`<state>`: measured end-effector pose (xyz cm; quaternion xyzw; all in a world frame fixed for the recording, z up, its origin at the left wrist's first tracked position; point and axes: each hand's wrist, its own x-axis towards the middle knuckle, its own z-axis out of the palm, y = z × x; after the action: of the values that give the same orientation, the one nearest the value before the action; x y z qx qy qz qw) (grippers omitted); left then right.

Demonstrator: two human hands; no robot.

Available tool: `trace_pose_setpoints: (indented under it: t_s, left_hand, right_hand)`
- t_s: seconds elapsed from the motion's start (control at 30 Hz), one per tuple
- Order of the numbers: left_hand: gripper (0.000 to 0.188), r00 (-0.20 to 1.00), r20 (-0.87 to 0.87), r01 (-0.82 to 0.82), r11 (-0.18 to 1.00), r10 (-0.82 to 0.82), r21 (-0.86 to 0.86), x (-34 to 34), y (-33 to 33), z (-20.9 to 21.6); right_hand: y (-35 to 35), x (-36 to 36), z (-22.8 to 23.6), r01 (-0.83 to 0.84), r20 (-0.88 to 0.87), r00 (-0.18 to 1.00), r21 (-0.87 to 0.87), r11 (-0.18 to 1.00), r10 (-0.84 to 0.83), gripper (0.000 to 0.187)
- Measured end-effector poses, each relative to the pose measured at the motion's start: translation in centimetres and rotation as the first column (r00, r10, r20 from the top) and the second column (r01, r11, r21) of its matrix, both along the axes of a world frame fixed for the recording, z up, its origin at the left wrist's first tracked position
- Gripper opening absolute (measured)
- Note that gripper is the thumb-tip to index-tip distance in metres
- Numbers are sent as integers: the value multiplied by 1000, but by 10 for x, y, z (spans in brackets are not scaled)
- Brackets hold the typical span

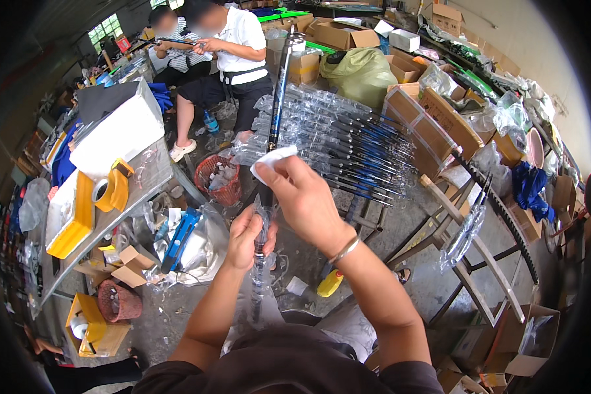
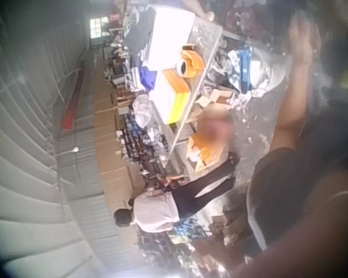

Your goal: The person cleans the handle of a fishing rod using a white cloth. They wipe the black grip section thoroughly while holding the rod vertically. The person then places the cleaned rod onto a metal rack filled with other similar rods.

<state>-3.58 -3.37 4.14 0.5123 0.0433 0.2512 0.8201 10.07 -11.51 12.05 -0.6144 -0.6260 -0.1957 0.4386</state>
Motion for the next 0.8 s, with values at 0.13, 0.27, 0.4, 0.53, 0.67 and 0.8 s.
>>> trace_pose_setpoints:
  t_s: [0.13,0.27,0.4,0.53,0.67,0.8]
  left_hand:
    - [28,999,-47,6,999,-3,46,-1,-5,0]
    - [24,996,-83,48,996,-42,73,-5,-7,-7]
    - [22,994,-61,93,994,-90,48,-4,-10,-6]
    - [21,992,-72,108,993,-105,38,-3,-16,-5]
    - [24,997,-67,31,999,-29,38,5,-13,0]
    - [32,993,-10,121,992,-121,-31,8,-5,-3]
  right_hand:
    - [-4,4,-1,48,-79,996,31,998,-46,32]
    - [5,20,20,101,-135,988,159,982,-80,35]
    - [14,50,53,122,-253,966,260,958,-54,32]
    - [17,68,60,22,-493,857,322,946,148,28]
    - [12,32,15,-116,-638,731,231,966,241,28]
    - [0,11,-14,-325,-835,419,229,917,357,23]
